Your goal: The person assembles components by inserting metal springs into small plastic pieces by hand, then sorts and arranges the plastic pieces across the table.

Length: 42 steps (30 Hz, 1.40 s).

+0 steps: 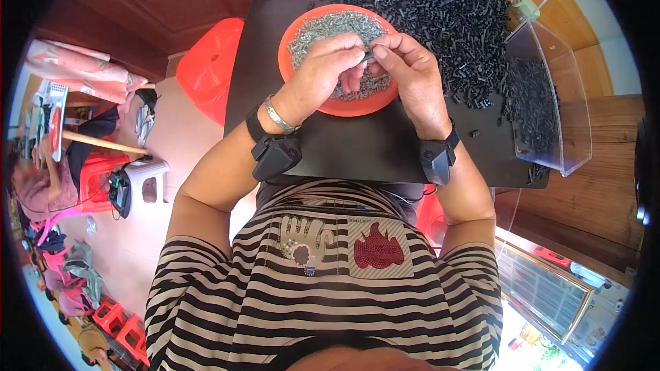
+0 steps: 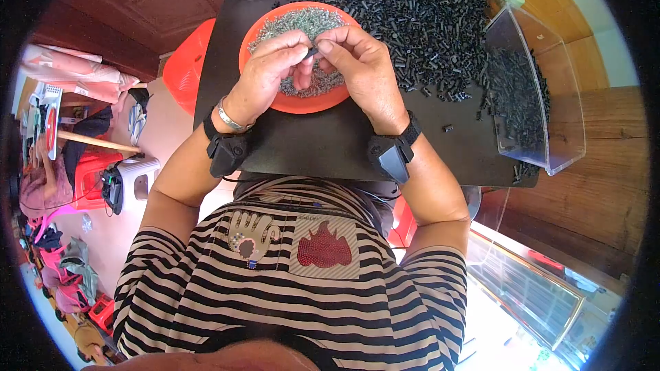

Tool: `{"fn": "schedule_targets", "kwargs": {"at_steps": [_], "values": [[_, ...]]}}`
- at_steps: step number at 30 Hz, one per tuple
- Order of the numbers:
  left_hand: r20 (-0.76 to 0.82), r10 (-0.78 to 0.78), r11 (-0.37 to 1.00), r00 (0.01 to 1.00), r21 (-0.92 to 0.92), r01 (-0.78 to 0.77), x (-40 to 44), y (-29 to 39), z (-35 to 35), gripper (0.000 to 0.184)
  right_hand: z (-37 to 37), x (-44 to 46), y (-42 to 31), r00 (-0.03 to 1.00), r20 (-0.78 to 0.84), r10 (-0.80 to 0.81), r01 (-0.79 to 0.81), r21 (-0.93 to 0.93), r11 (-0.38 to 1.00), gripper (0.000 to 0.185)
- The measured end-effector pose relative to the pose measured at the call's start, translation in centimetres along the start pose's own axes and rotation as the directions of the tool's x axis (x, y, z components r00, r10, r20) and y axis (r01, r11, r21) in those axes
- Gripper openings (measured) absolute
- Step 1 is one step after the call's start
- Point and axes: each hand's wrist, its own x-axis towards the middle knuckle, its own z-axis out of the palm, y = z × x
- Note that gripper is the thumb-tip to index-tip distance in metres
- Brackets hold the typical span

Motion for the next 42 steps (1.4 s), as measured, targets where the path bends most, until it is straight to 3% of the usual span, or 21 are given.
{"fn": "schedule_targets", "kwargs": {"at_steps": [42], "values": [[-0.027, -0.014, 0.995, 1.0, 0.1, 0.016, 0.13, 0.08, 0.31, 0.026, -0.04, -0.13, -0.38, 1.0, -0.011, -0.016, 0.014, -0.132, 0.991, 0.01]]}}
